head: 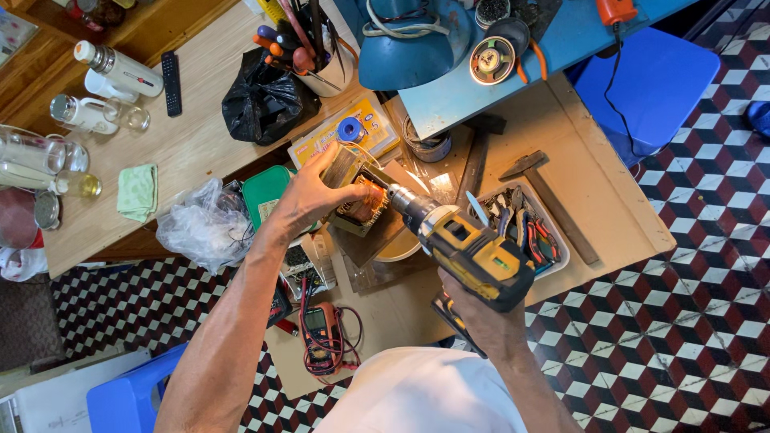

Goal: The person uses a cordless drill to make holes in a laminated electrical core with attached copper windings. They repeatedly reposition the component, insert and remove a small metal pin, and continue drilling at different locations on the same piece.

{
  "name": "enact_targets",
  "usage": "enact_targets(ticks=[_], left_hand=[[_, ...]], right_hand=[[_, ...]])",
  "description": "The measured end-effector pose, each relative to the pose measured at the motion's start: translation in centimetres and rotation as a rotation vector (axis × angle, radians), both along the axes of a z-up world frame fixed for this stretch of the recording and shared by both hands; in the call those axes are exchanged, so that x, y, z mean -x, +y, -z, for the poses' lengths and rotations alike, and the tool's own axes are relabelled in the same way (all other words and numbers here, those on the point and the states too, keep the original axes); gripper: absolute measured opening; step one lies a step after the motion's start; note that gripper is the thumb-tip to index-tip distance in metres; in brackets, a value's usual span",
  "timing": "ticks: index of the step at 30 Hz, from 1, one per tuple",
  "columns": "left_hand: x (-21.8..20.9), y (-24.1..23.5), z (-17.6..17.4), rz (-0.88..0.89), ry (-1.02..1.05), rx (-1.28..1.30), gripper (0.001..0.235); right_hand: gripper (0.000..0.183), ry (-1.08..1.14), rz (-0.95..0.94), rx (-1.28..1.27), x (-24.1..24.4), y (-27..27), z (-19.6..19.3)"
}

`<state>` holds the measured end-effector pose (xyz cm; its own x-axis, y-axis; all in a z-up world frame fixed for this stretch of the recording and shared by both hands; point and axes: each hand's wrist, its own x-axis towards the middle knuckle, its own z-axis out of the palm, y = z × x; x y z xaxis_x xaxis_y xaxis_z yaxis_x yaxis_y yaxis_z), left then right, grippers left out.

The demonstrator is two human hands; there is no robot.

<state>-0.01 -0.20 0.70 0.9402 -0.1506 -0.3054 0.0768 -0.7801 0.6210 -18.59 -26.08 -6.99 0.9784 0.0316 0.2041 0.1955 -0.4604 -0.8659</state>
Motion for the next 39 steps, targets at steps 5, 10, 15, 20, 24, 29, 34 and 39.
enact_targets(ticks=[5, 10, 15, 20, 24, 29, 34, 39], left_hand=[[0.0, 0.1, 0.0, -0.005, 0.000, -0.053, 0.130], [-0.2, 0.4, 0.2, 0.000, 0.019, -0.057, 0.127], [-0.2, 0.6, 0.6, 0.027, -0.013, -0.044, 0.125], [1.0, -0.3, 1.1, 0.040, -0.146, -0.117, 0.123], [2.2, -1.7, 1.5, 0.016, -0.263, -0.220, 0.121], [3.4, -3.5, 1.5, -0.006, -0.351, -0.348, 0.120], [5.0, -5.4, 1.6, -0.048, -0.406, -0.419, 0.117], [5.7, -6.7, 1.4, -0.075, -0.447, -0.462, 0.118]], right_hand=[[0.032, 0.007, -0.074, -0.249, -0.5, -1.2, -2.0], [0.061, -0.039, -0.099, -0.089, -2.3, -2.4, -6.0], [0.065, 0.119, -0.178, -0.028, -3.6, -4.1, -6.8], [0.030, 0.077, -0.187, -0.192, -2.7, -4.6, -3.1], [0.024, -0.083, -0.117, 0.126, -1.0, -4.6, -0.1], [0.006, 0.578, 0.074, -0.434, 1.1, -4.2, 1.2], [0.014, 0.426, 0.064, -0.440, 1.9, -4.1, 1.6], [0.022, 0.615, 0.198, -1.006, 1.7, -3.9, 1.9]])
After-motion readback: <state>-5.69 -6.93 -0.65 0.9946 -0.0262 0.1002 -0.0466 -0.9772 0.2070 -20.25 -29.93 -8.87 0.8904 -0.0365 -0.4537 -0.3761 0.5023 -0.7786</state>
